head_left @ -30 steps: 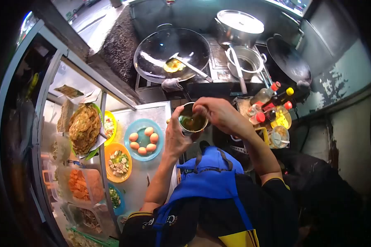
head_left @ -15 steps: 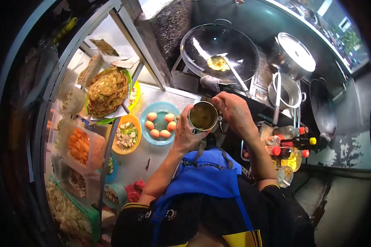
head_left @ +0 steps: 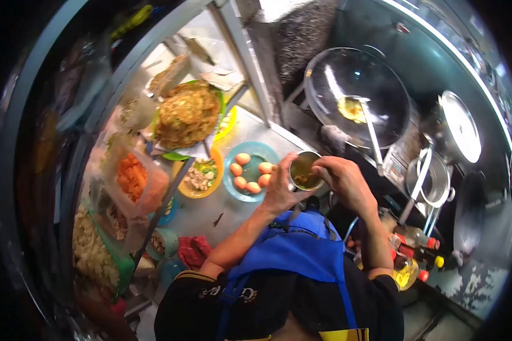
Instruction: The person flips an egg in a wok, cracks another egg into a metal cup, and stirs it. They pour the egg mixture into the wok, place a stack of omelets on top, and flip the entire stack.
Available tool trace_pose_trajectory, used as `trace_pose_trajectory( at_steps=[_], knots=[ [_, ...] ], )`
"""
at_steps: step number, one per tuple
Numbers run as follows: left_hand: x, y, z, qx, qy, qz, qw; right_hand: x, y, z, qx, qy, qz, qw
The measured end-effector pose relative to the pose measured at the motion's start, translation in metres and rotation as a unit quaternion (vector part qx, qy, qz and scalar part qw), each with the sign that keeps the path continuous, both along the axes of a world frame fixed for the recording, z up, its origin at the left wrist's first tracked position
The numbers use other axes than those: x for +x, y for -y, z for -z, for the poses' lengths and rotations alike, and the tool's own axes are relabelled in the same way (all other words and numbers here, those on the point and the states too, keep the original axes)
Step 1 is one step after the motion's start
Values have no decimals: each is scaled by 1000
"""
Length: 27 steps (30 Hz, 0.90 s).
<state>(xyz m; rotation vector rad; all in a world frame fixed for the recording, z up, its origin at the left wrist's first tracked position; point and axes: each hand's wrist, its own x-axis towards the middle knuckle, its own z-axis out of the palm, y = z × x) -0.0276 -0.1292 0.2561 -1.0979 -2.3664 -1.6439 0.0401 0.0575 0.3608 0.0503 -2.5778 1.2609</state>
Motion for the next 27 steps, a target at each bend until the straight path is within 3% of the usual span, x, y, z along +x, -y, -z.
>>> trace_pose_trajectory(
  at_steps=[1,3,4,5,7,9,10,11,13,15,17,18,19,22,23,25,26,27],
  knots=[
    [-1,-2,-1,-12,-75,-24,997,-4,4,3,-14,-45,7,999],
    [-2,-4,-1,-12,-90,-39,995,-9,2,-9,47,-6,120,992],
    [-2,-3,-6,-30,-84,-45,995,-10,0,-3,70,49,126,988],
    [0,-3,-10,-46,-75,-44,995,-10,-3,7,84,37,50,995],
    [-1,-3,-7,-20,-93,-38,995,-11,4,3,4,-21,-44,999],
    [0,-2,-6,-23,-87,-33,995,-16,1,1,40,-55,63,996],
    [-2,-1,-6,-18,-75,-38,996,-15,0,-6,102,39,108,988],
    [-3,-2,-5,-17,-74,-40,996,-15,2,-6,103,39,107,988],
    [0,-1,-8,-5,-57,-17,998,-9,7,-4,33,42,-40,998],
    [1,-1,0,-14,-57,-34,998,-14,6,11,45,-69,27,996],
    [-1,-6,2,-21,-53,-72,996,-13,3,2,80,6,91,993],
    [-2,-5,3,-27,-60,-73,995,-8,0,16,19,-50,11,998],
    [-2,-2,5,-37,-68,-72,994,-7,4,9,32,-13,-51,998],
    [-5,-2,1,-33,-94,-67,993,-10,-2,8,115,-33,63,991],
    [-4,-2,-1,-30,-93,-64,993,-9,0,10,117,-32,66,990],
    [-5,-2,-4,-50,-74,-50,995,-10,5,15,28,-45,-27,998],
    [-5,-2,-3,-44,-88,-48,994,-12,5,19,60,-111,-7,992],
    [-6,-2,-4,-43,-88,-45,994,-11,2,8,80,-73,49,993]
  ],
)
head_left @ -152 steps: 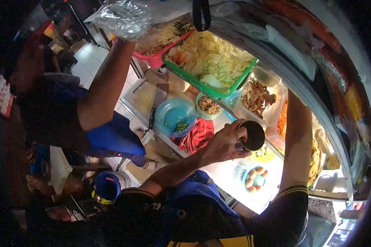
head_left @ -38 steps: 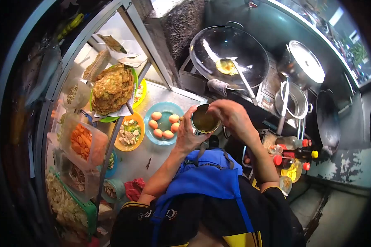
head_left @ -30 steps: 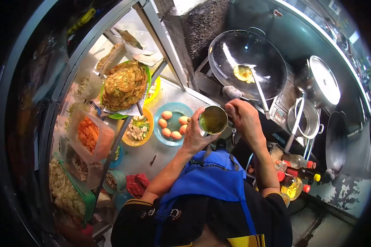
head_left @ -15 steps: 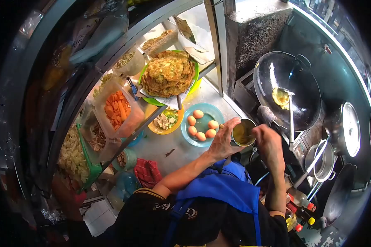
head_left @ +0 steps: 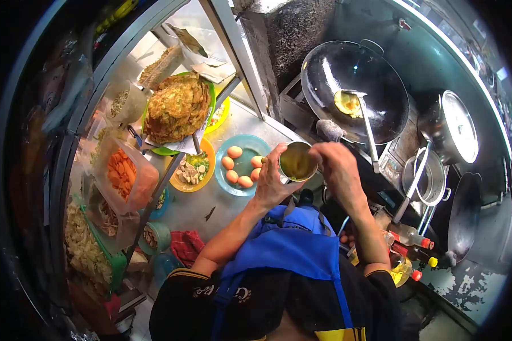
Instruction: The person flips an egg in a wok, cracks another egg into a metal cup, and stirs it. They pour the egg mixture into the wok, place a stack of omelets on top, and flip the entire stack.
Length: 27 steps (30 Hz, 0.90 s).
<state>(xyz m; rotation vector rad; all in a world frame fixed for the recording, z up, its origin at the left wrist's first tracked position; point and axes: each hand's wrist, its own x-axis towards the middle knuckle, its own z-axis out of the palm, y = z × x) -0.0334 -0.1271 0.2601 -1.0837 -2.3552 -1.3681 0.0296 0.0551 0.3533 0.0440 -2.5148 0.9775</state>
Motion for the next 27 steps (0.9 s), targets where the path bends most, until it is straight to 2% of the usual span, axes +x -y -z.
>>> trace_pose_trajectory(
  at_steps=[2,4,6,8,9,11,12,14,16,18,20,22,24,26,27],
  knots=[
    [-1,-2,-2,13,36,-8,999,-1,-1,1,23,70,50,996],
    [2,-2,-1,7,38,-9,999,1,3,9,-46,10,-63,997],
    [2,-3,-4,0,37,-5,999,-1,2,3,4,-49,21,999],
    [3,-5,-10,-5,26,-36,999,-3,2,10,-19,-43,15,999],
    [0,-4,-7,-4,25,-36,999,-2,5,8,-37,-17,-40,998],
    [-5,1,4,34,109,-3,993,3,6,-2,-47,46,-138,988],
    [-4,1,4,34,110,-3,993,4,1,-3,-47,47,-138,988],
    [-3,4,4,53,85,3,995,6,-7,-2,-39,49,-134,989],
    [-4,2,-1,53,82,-2,995,11,-4,-14,21,16,-57,998],
    [-1,1,-6,4,45,-33,998,15,-5,-9,19,70,-55,996],
    [0,0,-2,18,68,-43,997,21,-3,-18,22,67,-34,997],
    [3,-1,-10,-18,97,-36,994,24,2,-28,26,25,1,999],
    [5,-2,-4,15,114,-22,993,19,8,-22,35,31,8,999],
    [7,-8,-4,13,14,14,1000,13,12,-5,-22,41,-86,995],
    [12,-9,8,77,162,66,982,16,14,-8,-51,89,-141,985]
  ],
)
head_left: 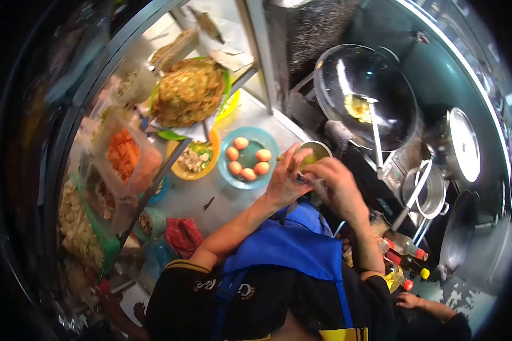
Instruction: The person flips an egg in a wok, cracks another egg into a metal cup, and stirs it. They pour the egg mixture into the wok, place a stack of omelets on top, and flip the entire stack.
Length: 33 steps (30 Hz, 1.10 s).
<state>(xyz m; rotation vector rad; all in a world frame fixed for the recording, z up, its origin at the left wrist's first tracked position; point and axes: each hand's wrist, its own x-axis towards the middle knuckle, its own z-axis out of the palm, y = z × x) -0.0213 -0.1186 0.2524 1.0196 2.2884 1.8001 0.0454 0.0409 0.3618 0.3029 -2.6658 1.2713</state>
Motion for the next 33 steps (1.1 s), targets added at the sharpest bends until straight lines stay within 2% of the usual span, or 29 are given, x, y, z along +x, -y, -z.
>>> trace_pose_trajectory(
  at_steps=[1,3,4,5,6,7,8,9,10,11,13,14,15,16,17,19,20,21,22,23,25,26,27,28,29,30,31,33],
  knots=[
    [-9,6,-2,-43,-160,35,986,-2,-2,-3,-36,-24,-88,995],
    [-13,13,12,-93,-226,75,967,4,-9,-15,-53,107,-125,985],
    [-2,9,4,-81,-51,5,995,7,-17,-14,-68,114,-76,988],
    [0,10,-6,-37,-62,-17,997,8,-28,-9,-83,119,-31,989],
    [0,16,-8,-48,-64,-22,997,10,-43,21,-87,45,85,992],
    [-1,23,-8,-59,-65,-29,996,8,-58,23,-37,6,187,982],
    [-1,29,-2,-47,-66,-36,996,9,-79,37,115,-71,283,950],
    [2,36,-3,-47,-66,-54,995,17,-102,65,239,-66,359,900],
    [1,43,-3,-54,-73,-66,994,29,-124,89,302,29,396,867],
    [1,50,-3,-61,-79,-78,992,37,-138,106,240,169,436,851],
    [4,61,-9,-58,-69,-88,992,53,-186,177,212,131,402,881],
    [5,67,-8,-76,-71,-99,990,49,-186,170,216,128,402,881],
    [5,70,-6,-95,-74,-111,987,41,-184,162,-38,193,423,885],
    [6,72,-4,-92,-75,-113,986,31,-182,153,-290,245,413,828],
    [7,74,-2,-99,-47,-116,987,17,-185,146,-423,216,368,799],
    [8,76,3,-105,-21,-121,987,2,-208,149,-648,217,238,691],
    [7,77,4,-106,-53,-114,986,-5,-213,144,-599,194,280,725],
    [5,77,5,-108,-87,-109,984,-10,-223,142,-582,213,296,727],
    [7,80,3,-109,-42,-103,988,-10,-227,131,-503,216,297,782],
    [7,81,2,-108,-46,-108,987,-9,-235,117,-419,217,296,831],
    [10,83,-6,-97,9,-122,988,-8,-264,97,-140,226,282,922],
    [11,84,-4,-90,6,-127,988,-7,-305,113,98,168,240,951],
    [11,83,-4,-93,6,-135,986,-1,-293,75,202,145,252,935],
    [13,89,-5,-103,18,-134,985,-11,-264,6,328,248,252,876],
    [12,87,-5,-107,31,-118,987,-10,-261,-11,356,236,236,873],
    [8,87,-3,-89,-51,-113,988,-10,-250,-34,392,248,234,854],
    [9,87,-1,-88,-49,-107,989,-13,-242,-50,427,260,234,834],
    [11,86,2,-101,-21,-129,986,-21,-250,-57,454,259,213,826]
  ],
)
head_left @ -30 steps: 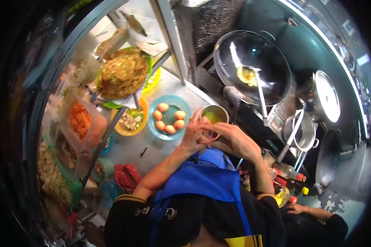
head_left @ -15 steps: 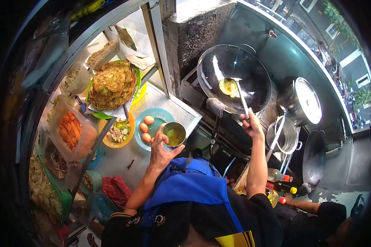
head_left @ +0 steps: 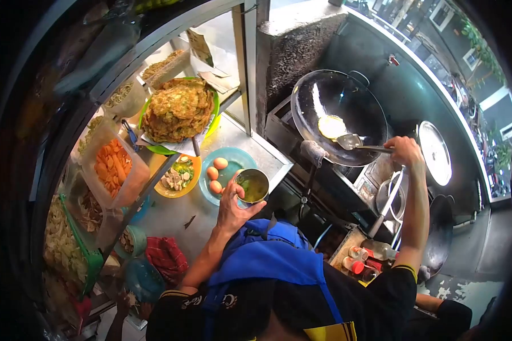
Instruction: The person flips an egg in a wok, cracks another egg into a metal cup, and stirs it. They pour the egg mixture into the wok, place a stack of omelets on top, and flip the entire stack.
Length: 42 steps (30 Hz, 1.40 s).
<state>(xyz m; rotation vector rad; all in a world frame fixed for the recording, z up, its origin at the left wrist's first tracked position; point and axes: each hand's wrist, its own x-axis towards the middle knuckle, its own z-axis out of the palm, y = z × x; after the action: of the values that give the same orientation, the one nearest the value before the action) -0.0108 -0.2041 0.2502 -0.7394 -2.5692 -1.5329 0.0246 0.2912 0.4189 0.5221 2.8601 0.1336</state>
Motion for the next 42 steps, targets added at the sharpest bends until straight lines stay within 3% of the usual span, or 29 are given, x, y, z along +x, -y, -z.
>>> trace_pose_trajectory(
  at_steps=[9,11,13,16,21,24,28,30,32,33,34,35,36,37,38,40,41,42],
  knots=[
    [3,2,2,12,14,-5,1000,-31,-10,-15,11,85,-5,996],
    [3,4,1,11,2,-4,1000,-36,-12,-17,-29,129,7,991],
    [5,3,-8,4,72,-25,997,-37,-17,-7,-64,121,14,991],
    [3,3,-7,-1,52,-21,998,-37,-16,7,-122,109,53,985],
    [3,1,-9,3,61,-22,998,-31,-21,-6,-115,143,10,983],
    [3,-5,-5,9,50,-15,999,-22,-26,53,-109,58,-30,992],
    [1,-10,-4,19,10,1,1000,-10,11,154,-97,-99,68,988],
    [-2,-11,-3,-3,-27,12,1000,0,7,217,-164,-265,49,949],
    [-4,-14,-8,27,-24,11,999,10,11,245,-152,-406,-16,901],
    [-4,-12,-5,22,0,9,1000,18,0,276,-275,-405,42,871],
    [-4,-9,-1,15,25,8,1000,20,8,267,-394,-396,97,823],
    [-7,-9,3,17,-1,10,1000,37,14,254,-557,-378,199,712],
    [-8,-11,0,19,-4,15,1000,52,40,209,-694,-340,289,565],
    [-7,-11,-5,7,30,6,1000,63,41,206,-721,-355,299,514],
    [-4,-9,-8,-6,66,-3,998,73,46,198,-700,-386,326,505],
    [-6,-11,-5,0,57,0,998,86,42,200,-650,-420,334,538],
    [-7,-12,-3,1,52,0,999,94,38,200,-621,-432,301,581],
    [-7,-12,-2,1,46,0,999,99,37,202,-619,-430,307,581]
  ],
)
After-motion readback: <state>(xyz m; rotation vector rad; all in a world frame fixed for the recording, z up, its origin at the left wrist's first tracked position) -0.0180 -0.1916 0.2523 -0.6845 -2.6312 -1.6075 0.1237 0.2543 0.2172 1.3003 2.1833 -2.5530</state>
